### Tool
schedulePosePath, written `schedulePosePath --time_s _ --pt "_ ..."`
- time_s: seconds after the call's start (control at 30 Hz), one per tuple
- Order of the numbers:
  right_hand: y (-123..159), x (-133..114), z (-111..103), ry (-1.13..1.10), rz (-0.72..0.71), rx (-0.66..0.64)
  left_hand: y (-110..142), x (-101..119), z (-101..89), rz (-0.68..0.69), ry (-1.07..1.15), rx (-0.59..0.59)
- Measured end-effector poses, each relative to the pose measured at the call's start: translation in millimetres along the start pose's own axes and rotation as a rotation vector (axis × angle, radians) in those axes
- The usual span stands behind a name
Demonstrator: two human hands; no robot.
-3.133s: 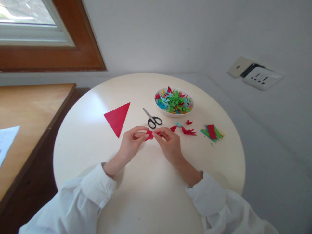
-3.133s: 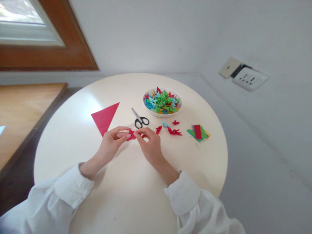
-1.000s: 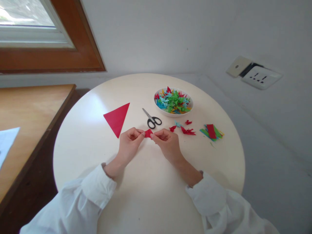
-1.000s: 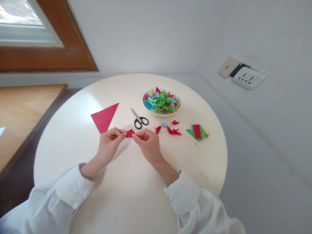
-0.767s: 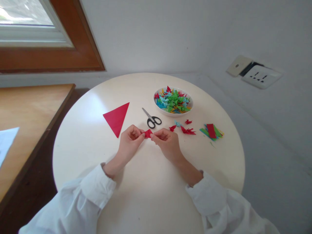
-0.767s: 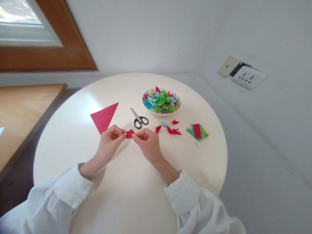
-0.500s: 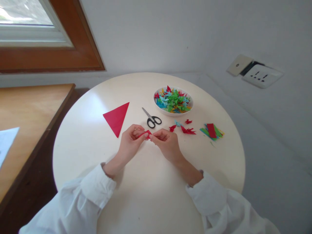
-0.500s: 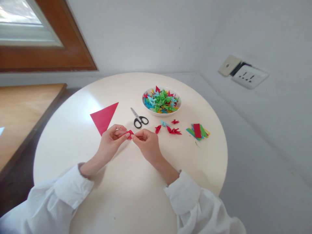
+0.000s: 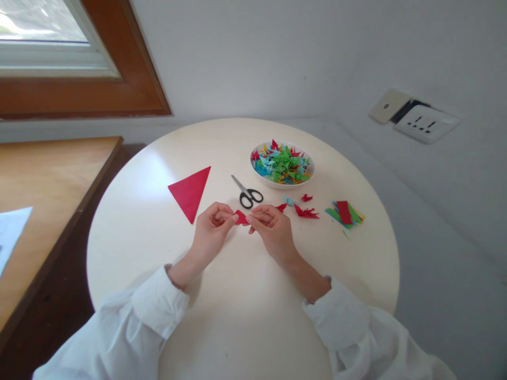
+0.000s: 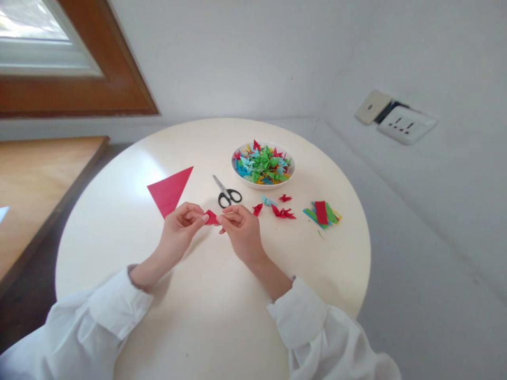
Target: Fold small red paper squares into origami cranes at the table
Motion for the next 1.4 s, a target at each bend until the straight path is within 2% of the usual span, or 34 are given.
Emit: schedulePosePath --time_s 0.13,0.23,0.43,0.6,0.83,1.03,1.17,1.33,1.4 --pt "-1.2 -2.9 -6.2 0.004 -0.041 0.056 -0.2 0.5 -3.6 0.011 -0.012 0.043" --pt "0.3 -5.1 -3.0 0.062 -0.074 0.019 0.0 1.0 -3.7 0.007 -0.009 0.055" --pt "3.2 -3.8 3.0 0.154 -0.07 -0.028 0.5 3.7 2.0 0.013 0.007 0.019" --pt "3.7 -2.1 7.9 0.137 -0.045 -0.081 0.8 1.7 4.1 0.017 -0.007 -0.024" --pt "0.7 -5.0 5.7 0.099 -0.038 -0.092 -2.4 -1.5 2.7 -0.039 0.02 -0.059" --pt "-3.0 -6.9 -4.2 0.134 -0.072 -0.036 -6.3 -0.7 -0.9 -0.059 -0.022 -0.051" --pt "0.2 -12.9 -5.6 0.188 -0.153 -0.017 -5.3 2.5 1.9 -0.024 -0.085 -0.083" --pt "8.2 -23.3 7.0 0.349 -0.287 -0.122 -4.5 2.3 4.5 -0.023 -0.077 -0.105" --pt "10.0 -26.7 8.6 0.392 -0.339 -0.126 -4.3 2.5 6.4 -0.028 -0.058 -0.122"
Point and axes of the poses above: each hand's wrist, its own y-axis away from the middle knuckle, its own z-axis out of the palm, x = y × z, the point moved 9 cm from there along -y, towards the middle knuckle, and after that the axes turned 13 degrees about y, right-handed, at the moved point
